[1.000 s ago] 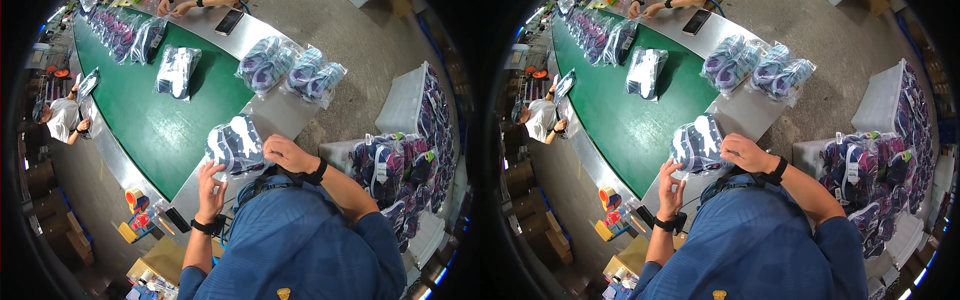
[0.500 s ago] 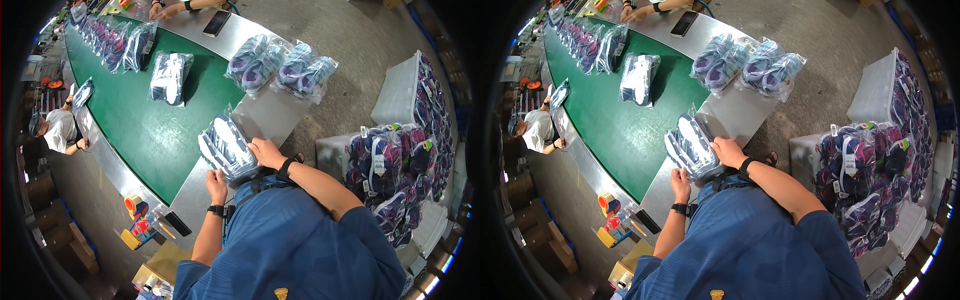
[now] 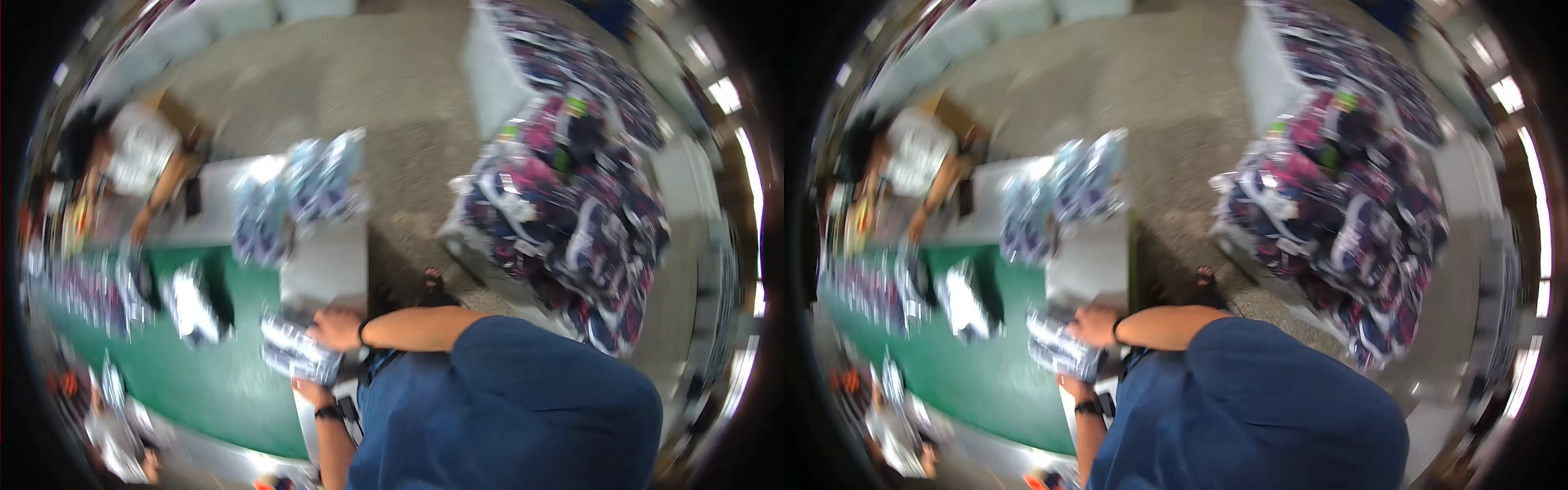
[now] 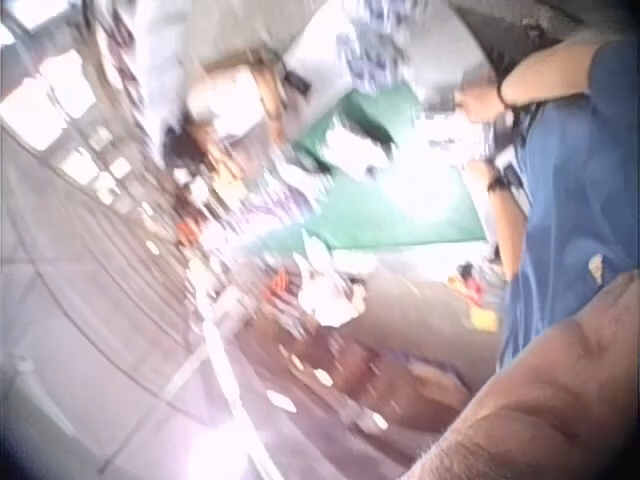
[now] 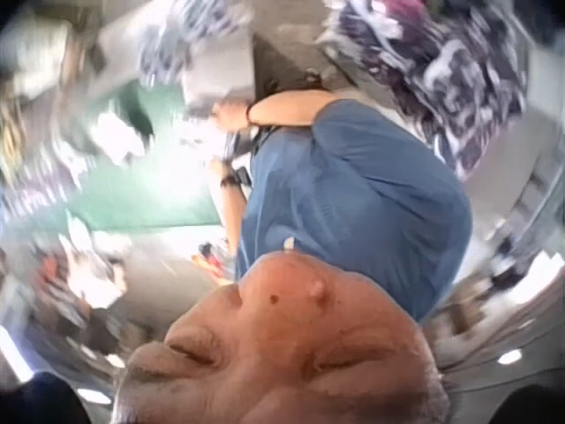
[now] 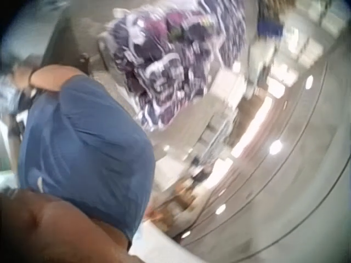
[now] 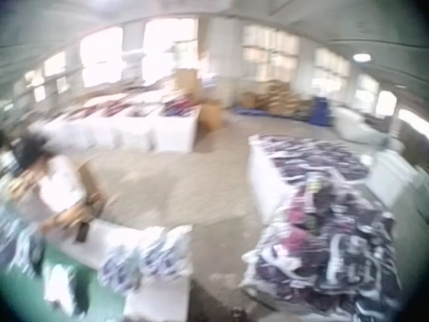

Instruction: The recorder picks up packaged pairs of shoes from a central pile and places them onto a conveyor belt or onto side tables for further processing/sorting.

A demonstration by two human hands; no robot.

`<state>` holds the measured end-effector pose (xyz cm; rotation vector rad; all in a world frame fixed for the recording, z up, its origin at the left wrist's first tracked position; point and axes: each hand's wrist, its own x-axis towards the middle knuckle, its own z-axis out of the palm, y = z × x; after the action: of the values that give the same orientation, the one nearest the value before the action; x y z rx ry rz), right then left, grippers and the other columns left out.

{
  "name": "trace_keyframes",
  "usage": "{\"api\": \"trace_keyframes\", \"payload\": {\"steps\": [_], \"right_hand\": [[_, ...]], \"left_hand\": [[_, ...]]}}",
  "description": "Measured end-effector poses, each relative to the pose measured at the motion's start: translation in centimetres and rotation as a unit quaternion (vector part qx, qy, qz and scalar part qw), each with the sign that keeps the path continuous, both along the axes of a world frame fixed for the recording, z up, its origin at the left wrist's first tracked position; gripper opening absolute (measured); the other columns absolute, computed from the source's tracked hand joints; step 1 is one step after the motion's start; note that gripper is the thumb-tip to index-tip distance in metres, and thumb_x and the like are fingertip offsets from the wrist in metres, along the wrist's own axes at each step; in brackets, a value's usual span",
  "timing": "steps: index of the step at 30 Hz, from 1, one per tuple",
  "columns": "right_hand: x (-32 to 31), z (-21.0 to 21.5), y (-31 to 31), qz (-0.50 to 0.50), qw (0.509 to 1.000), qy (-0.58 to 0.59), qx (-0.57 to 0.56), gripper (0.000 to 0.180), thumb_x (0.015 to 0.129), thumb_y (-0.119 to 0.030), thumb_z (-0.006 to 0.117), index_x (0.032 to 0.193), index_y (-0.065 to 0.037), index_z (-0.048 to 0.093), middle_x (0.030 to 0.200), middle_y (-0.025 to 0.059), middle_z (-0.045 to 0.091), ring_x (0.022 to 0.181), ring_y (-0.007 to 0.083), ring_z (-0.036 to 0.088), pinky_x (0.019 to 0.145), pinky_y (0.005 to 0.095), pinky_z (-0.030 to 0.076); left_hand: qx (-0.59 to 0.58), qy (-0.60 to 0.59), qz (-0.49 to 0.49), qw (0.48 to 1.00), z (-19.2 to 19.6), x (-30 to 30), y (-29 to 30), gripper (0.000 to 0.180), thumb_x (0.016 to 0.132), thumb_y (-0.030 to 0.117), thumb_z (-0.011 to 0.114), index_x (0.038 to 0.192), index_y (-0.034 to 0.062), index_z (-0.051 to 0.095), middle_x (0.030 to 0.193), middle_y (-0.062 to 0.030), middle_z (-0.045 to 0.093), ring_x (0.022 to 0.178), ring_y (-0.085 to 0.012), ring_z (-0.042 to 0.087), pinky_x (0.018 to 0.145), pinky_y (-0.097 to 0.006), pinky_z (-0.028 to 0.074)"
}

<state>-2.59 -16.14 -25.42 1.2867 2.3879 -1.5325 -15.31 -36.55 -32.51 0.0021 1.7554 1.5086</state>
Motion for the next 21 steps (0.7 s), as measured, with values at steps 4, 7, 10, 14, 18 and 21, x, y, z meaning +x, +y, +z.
{"api": "trace_keyframes", "payload": {"steps": [4,7,10,14,18,21], "right_hand": [[-0.7,2.5,0.9,0.005,0.985,0.071,-0.159,0.084,0.085,-0.070,0.059,0.123,0.006,0.056,0.116,0.0293,0.066,0.111,0.0422,0.064,0.094,0.0458,0.049],[1.1,6.2,4.3,0.099,0.966,0.136,-0.197,0.087,0.081,-0.068,0.066,0.123,0.008,0.056,0.113,0.0285,0.066,0.107,0.0417,0.065,0.090,0.0441,0.050],[3.1,8.8,7.9,0.097,0.984,0.110,-0.097,0.086,0.081,-0.065,0.069,0.124,0.008,0.056,0.109,0.0257,0.068,0.100,0.0356,0.066,0.086,0.0418,0.051],[14.5,16.9,16.1,-0.073,0.967,0.233,-0.067,0.069,0.089,-0.056,0.068,0.118,0.006,0.061,0.105,0.0138,0.069,0.093,0.0191,0.063,0.079,0.0349,0.050],[29.3,24.7,22.3,-0.239,0.891,0.376,-0.086,0.045,0.090,-0.039,0.069,0.108,0.003,0.066,0.097,0.0067,0.067,0.088,0.0135,0.061,0.074,0.0287,0.050],[39.1,31.5,24.0,-0.319,0.906,0.275,0.049,0.053,0.091,-0.031,0.069,0.126,0.007,0.056,0.111,0.0084,0.066,0.099,0.0131,0.062,0.085,0.0274,0.050]], "left_hand": [[0.062,0.070,-0.016,0.996,0.5,-0.1,2.1,0.067,0.104,0.047,0.037,0.136,-0.0113,0.041,0.133,-0.0271,0.052,0.114,-0.0385,0.061,0.095,-0.052,0.054],[0.051,0.066,0.043,0.996,1.4,0.9,3.6,0.060,0.100,0.042,0.045,0.132,-0.0083,0.049,0.130,-0.0272,0.054,0.117,-0.0381,0.058,0.099,-0.052,0.050],[-0.007,0.300,-0.082,0.950,4.6,2.0,6.6,0.065,0.104,0.045,0.043,0.138,-0.0100,0.038,0.139,-0.0271,0.045,0.131,-0.0392,0.046,0.103,-0.052,0.047],[0.075,0.080,-0.246,0.963,17.3,4.5,15.0,0.049,0.107,0.045,0.042,0.132,0.0027,0.047,0.101,-0.0111,0.062,0.085,-0.0186,0.062,0.068,-0.029,0.052],[0.097,0.064,-0.233,0.965,16.7,5.7,17.3,0.045,0.107,0.046,0.043,0.128,0.0077,0.052,0.087,-0.0045,0.061,0.074,-0.0110,0.058,0.058,-0.024,0.045],[0.078,0.041,-0.225,0.970,14.9,6.8,16.6,0.043,0.106,0.046,0.044,0.123,0.0081,0.054,0.087,-0.0042,0.061,0.073,-0.0111,0.058,0.059,-0.024,0.045]]}}
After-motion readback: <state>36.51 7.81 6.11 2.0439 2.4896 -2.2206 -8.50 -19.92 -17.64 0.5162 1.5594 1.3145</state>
